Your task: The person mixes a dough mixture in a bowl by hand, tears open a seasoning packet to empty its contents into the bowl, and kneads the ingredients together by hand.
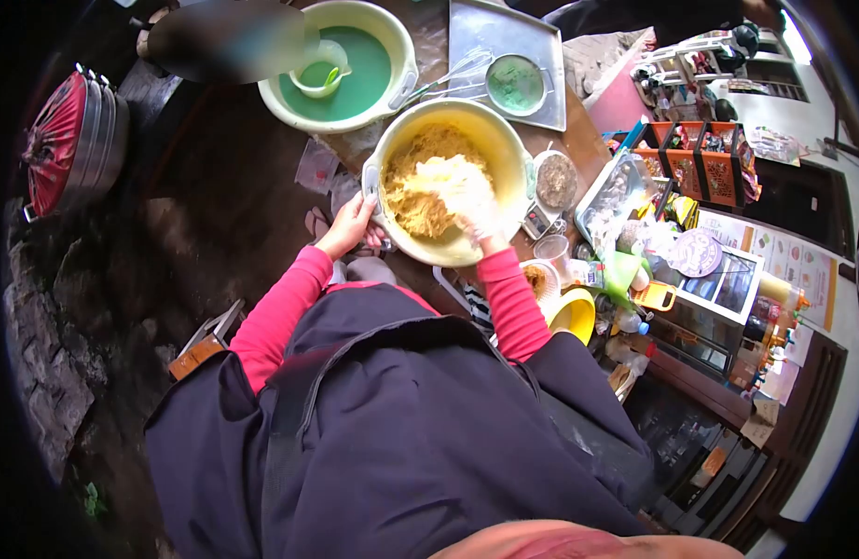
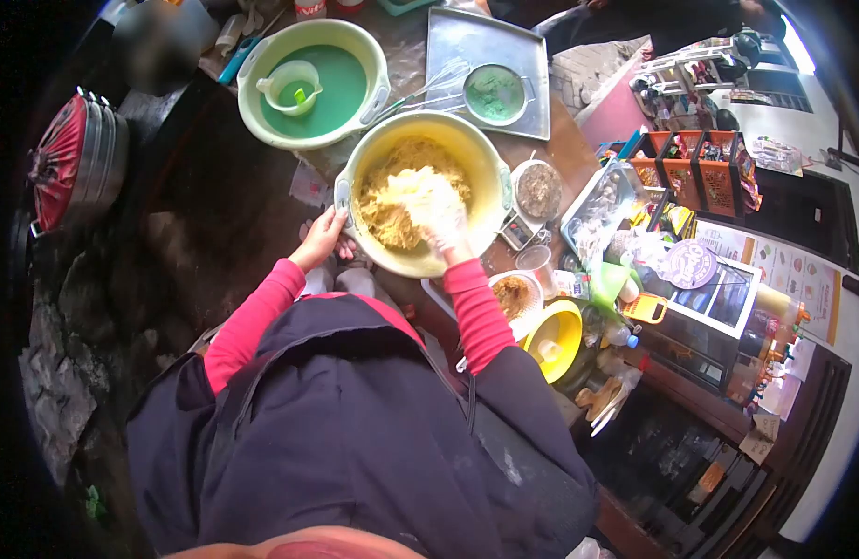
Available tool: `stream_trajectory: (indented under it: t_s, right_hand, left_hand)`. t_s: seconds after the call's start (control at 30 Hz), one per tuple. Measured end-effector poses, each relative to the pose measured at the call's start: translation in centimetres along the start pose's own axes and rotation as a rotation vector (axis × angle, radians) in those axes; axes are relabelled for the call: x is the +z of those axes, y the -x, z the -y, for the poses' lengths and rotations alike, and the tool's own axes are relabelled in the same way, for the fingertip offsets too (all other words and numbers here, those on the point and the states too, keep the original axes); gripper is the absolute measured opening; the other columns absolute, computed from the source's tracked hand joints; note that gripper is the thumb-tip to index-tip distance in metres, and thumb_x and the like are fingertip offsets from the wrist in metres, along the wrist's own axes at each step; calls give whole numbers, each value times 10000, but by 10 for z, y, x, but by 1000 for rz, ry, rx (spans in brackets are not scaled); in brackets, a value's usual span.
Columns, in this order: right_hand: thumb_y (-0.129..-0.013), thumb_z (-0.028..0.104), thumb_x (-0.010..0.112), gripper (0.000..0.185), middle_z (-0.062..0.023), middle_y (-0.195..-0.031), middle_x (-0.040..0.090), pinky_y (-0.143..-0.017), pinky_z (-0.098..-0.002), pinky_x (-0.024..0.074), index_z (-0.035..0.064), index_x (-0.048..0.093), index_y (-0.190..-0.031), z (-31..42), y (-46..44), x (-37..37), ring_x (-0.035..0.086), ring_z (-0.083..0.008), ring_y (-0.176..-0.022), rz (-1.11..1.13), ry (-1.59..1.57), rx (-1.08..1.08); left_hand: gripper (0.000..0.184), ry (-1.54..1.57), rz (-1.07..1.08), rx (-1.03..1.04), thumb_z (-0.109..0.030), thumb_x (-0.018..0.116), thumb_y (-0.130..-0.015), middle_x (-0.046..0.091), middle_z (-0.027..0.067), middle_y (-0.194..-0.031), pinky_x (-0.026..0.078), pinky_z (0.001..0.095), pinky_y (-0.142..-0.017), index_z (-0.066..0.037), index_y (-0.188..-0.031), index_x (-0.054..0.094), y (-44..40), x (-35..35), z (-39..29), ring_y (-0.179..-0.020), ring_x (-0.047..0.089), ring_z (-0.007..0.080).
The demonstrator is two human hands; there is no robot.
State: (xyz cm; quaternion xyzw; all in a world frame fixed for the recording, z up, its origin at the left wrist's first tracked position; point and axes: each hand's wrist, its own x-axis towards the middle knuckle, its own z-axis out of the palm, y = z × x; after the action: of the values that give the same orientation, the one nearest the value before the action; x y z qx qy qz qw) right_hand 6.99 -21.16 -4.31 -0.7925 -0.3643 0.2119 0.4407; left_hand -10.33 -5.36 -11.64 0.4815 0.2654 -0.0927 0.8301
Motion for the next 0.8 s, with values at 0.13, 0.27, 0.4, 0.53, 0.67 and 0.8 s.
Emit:
stream_trajectory:
  t_s: [0.13,0.27,0.4,0.53,0.67,0.8]
  right_hand:
    - [-817,216,569,310,-73,-1087,611,-876,-338,432,76,587,-1093,-35,-23,-23,554,-157,-1004,11,-190,136]
    - [-818,352,577,379,-83,-1085,592,-874,-341,418,100,580,-1101,-146,-49,-13,535,-170,-985,-202,-202,869]
    - [-769,429,603,475,-84,-1087,583,-874,-349,410,82,571,-1092,-165,-111,6,529,-203,-977,319,490,232]
    - [-844,334,505,386,-137,-1224,543,-928,-375,401,106,581,-1147,-48,-108,46,522,-281,-1093,554,530,475]
    - [-772,214,523,249,-175,-937,645,-765,-402,491,54,656,-909,-5,-64,46,628,-315,-858,613,814,14]
    - [-753,185,516,169,-155,-730,622,-699,-420,468,94,653,-787,-1,10,27,604,-309,-722,101,799,-435]
  left_hand:
    - [328,-56,-22,80,-315,355,-976,602,122,-660,472,248,-391,-49,-1167,388,5,3,-5,-442,577,163]
    - [343,-91,4,3,-327,351,-975,602,110,-654,474,241,-403,-34,-1144,410,2,-4,-3,-453,577,145]
    - [343,-39,-6,-60,-333,363,-969,589,86,-622,456,230,-380,-46,-1147,420,6,0,-9,-416,546,118]
    - [349,-19,-27,-43,-325,370,-967,583,86,-617,463,229,-375,-39,-1162,419,3,2,-8,-421,548,129]
    - [351,-57,2,-32,-347,357,-971,594,108,-642,462,241,-396,-50,-1156,388,3,0,-8,-446,577,159]
    - [333,-44,18,-16,-327,358,-972,594,119,-645,466,247,-403,-56,-1163,381,1,-2,-5,-458,586,169]
